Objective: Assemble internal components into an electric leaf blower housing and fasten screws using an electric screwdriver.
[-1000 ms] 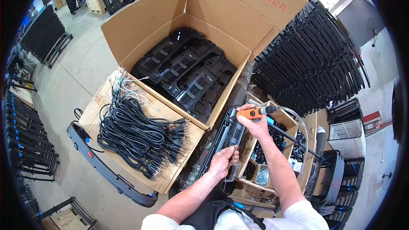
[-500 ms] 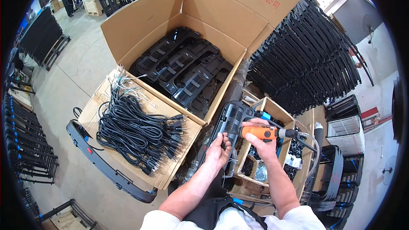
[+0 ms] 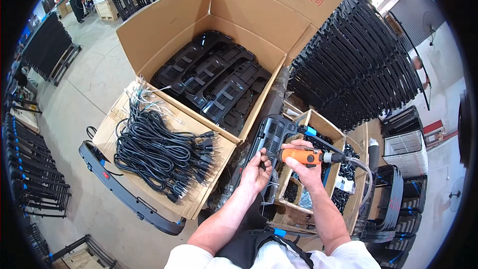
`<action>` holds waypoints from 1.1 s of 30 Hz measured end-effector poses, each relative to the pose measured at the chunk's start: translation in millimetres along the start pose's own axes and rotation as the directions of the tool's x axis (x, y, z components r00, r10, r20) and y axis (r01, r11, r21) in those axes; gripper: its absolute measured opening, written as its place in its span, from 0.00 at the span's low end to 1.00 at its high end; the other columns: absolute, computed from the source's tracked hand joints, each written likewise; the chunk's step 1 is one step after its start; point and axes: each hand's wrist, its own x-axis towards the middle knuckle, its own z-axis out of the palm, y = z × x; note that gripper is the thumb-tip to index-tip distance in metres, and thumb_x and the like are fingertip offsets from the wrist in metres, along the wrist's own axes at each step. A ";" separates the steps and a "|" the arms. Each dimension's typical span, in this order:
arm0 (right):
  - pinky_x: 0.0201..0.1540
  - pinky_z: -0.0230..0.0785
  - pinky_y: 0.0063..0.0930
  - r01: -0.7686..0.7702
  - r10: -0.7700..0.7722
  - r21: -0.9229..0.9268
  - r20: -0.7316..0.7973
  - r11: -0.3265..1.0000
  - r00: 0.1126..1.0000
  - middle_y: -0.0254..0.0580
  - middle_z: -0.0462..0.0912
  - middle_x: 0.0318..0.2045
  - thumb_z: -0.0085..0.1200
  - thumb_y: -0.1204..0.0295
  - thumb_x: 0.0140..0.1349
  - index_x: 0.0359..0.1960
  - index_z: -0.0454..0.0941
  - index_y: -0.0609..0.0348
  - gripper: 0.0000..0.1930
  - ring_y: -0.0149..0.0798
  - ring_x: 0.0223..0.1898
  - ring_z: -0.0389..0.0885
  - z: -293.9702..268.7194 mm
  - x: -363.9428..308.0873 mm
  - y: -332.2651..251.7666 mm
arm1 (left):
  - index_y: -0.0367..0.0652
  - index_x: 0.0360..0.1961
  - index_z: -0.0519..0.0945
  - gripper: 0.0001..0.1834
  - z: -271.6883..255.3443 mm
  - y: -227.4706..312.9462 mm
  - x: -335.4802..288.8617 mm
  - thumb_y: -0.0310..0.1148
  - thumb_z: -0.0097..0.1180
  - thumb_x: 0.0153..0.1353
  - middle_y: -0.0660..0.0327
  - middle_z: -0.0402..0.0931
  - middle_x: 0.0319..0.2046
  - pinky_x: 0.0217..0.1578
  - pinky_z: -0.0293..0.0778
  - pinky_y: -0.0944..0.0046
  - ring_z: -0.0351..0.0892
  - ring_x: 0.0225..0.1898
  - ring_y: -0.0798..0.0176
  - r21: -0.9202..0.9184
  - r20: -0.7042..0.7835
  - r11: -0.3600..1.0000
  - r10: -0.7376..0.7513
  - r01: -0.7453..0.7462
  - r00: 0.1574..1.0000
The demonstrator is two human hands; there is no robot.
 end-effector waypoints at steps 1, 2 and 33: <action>0.63 0.77 0.37 -0.002 0.002 -0.002 0.001 1.000 1.000 0.49 0.86 0.55 0.71 0.76 0.60 0.60 0.75 0.61 0.27 0.39 0.57 0.85 0.3 0.0 -0.4 | 0.44 0.55 0.78 0.15 -1.2 -0.6 0.0 0.43 0.48 0.82 0.68 0.74 0.34 0.37 0.75 0.69 0.73 0.34 0.69 -0.002 0.001 1.000 0.000 0.000 1.000; 0.63 0.77 0.37 -0.002 0.002 -0.004 0.003 1.000 1.000 0.49 0.86 0.55 0.71 0.76 0.60 0.60 0.75 0.61 0.27 0.39 0.57 0.85 1.1 -0.1 -0.5 | 0.44 0.55 0.78 0.16 -2.3 -1.0 0.1 0.44 0.48 0.82 0.68 0.74 0.34 0.38 0.76 0.68 0.73 0.34 0.69 -0.005 0.019 1.000 -0.005 0.005 1.000; 0.56 0.77 0.31 0.074 -0.073 -0.262 0.015 0.962 0.997 0.37 0.87 0.46 0.71 0.72 0.58 0.48 0.83 0.57 0.17 0.32 0.49 0.85 24.4 72.2 43.4 | 0.42 0.48 0.81 0.12 -32.1 -21.0 -81.7 0.39 0.57 0.78 0.68 0.80 0.33 0.34 0.79 0.72 0.79 0.32 0.73 0.566 -0.038 0.822 -0.052 0.065 0.998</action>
